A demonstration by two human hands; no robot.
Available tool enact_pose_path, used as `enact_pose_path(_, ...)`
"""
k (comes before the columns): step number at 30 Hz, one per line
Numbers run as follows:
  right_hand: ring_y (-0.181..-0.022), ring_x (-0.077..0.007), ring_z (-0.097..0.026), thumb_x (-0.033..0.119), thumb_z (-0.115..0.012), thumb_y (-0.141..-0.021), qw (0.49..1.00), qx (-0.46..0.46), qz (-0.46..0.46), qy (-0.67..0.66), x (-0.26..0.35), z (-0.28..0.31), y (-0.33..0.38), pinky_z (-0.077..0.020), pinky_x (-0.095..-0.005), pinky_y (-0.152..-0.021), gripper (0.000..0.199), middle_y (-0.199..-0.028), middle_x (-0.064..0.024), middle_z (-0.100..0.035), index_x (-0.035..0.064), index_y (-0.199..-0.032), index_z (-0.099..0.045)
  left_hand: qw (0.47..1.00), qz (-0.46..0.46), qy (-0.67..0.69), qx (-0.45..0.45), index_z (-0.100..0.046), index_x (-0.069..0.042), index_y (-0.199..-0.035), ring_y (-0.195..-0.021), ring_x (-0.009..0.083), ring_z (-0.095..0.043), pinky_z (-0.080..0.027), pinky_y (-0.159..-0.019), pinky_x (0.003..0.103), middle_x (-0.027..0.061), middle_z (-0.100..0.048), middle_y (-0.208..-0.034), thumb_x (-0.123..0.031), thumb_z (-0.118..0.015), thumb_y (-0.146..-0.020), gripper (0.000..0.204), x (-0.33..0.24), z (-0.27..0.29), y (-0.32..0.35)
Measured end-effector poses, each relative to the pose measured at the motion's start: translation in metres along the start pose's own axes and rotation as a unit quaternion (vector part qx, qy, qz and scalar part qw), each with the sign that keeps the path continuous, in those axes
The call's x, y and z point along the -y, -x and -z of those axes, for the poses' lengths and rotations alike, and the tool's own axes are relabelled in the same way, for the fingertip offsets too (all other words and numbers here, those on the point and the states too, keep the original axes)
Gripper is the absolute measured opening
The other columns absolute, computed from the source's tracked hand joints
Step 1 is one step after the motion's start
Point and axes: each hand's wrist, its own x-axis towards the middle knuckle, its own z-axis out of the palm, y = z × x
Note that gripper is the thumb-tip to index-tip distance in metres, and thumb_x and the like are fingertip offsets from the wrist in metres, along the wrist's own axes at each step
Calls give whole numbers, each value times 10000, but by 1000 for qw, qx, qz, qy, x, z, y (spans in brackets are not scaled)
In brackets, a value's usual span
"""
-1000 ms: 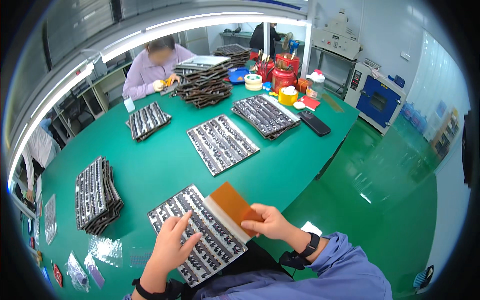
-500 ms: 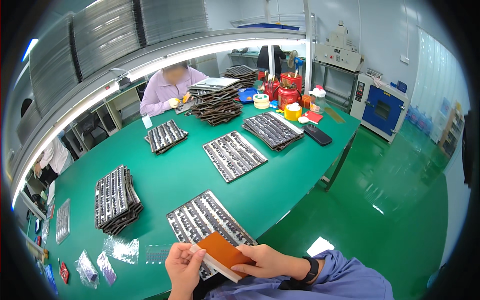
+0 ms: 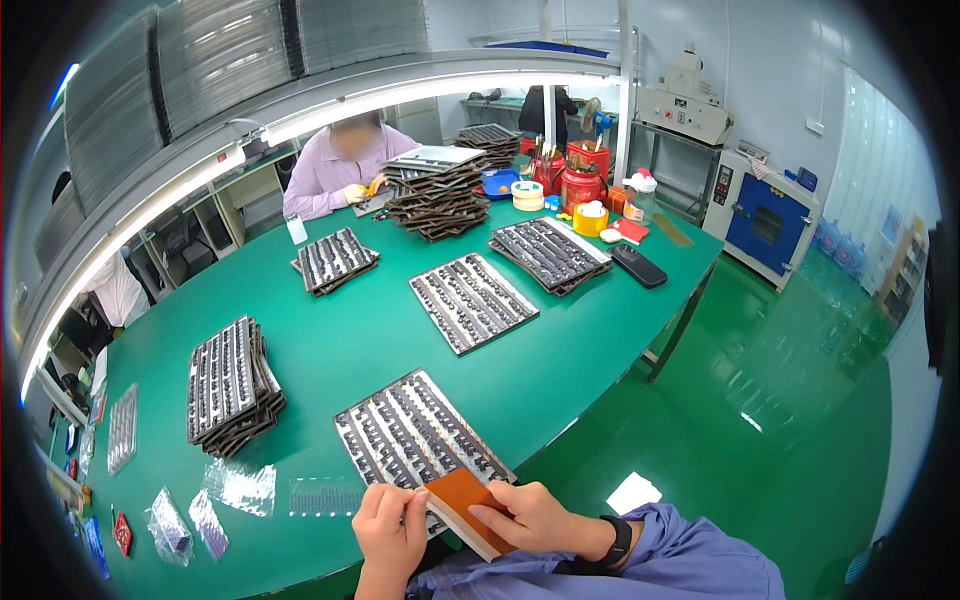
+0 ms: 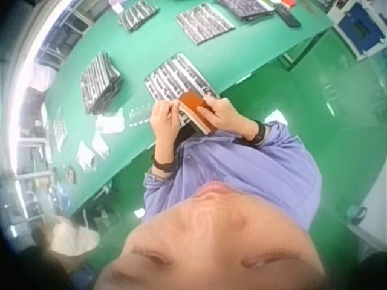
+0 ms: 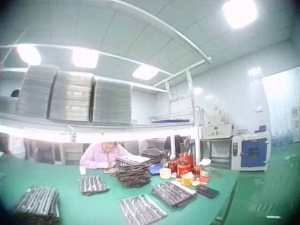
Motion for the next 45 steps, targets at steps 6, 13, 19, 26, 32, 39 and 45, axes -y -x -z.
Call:
enact_pose_path(6,-496,-261,-581,204,-628,-918,996,-27,-84,-33,-8,-2,-5,-430,-332,-467,286,-605,-163,-571,13,-767,-479,987,-98,-128,10,-536,-82,-690,-564,235,-518,-400,-492,357,46,-510,-667,-97,-733,-785,219,0,-4,-3)
enact_pose_path(13,-448,-185,-488,190,-625,-919,996,3,-68,-57,-23,-5,-1,-387,-324,-448,266,-569,-128,-518,13,-776,-485,980,-92,-155,84,-536,-79,-709,-602,224,-524,-420,-536,347,39,-475,-686,-92,-712,-793,195,0,-2,-5)
enact_pose_path(19,-468,-142,-505,193,-617,-922,986,43,-146,-67,-19,8,-7,-411,-301,-465,217,-574,-110,-546,11,-823,-550,977,-153,-129,76,-547,-84,-720,-625,217,-530,-426,-565,347,35,-483,-709,-81,-709,-771,170,0,-2,-3)
enact_pose_path(26,-520,-145,-485,187,-611,-923,987,70,-126,-76,-17,15,-15,-414,-298,-504,200,-623,-119,-537,8,-845,-569,973,-184,-90,105,-575,-85,-749,-608,183,-511,-419,-566,320,15,-482,-704,-69,-695,-773,123,1,-4,1)
enact_pose_path(32,-569,-66,-452,193,-629,-923,984,55,-116,-123,-27,15,-23,-392,-280,-509,228,-609,-42,-521,8,-815,-552,971,-216,-28,102,-634,-75,-814,-615,166,-542,-432,-564,299,8,-533,-719,-74,-723,-728,124,3,0,3)
enact_pose_path(39,-553,-56,-406,164,-630,-922,994,31,-100,-16,-36,24,-31,-361,-269,-483,255,-584,-29,-478,14,-766,-495,958,-266,54,94,-652,-53,-818,-556,177,-538,-414,-512,307,22,-547,-709,-71,-787,-655,212,2,5,12)
enact_pose_path(45,-574,-35,-376,154,-623,-928,988,-39,-107,-103,-70,25,-32,-345,-258,-484,278,-591,12,-443,19,-741,-468,944,-300,78,113,-661,-55,-837,-633,127,-553,-453,-562,255,-11,-563,-755,-144,-793,-705,207,-11,15,12)
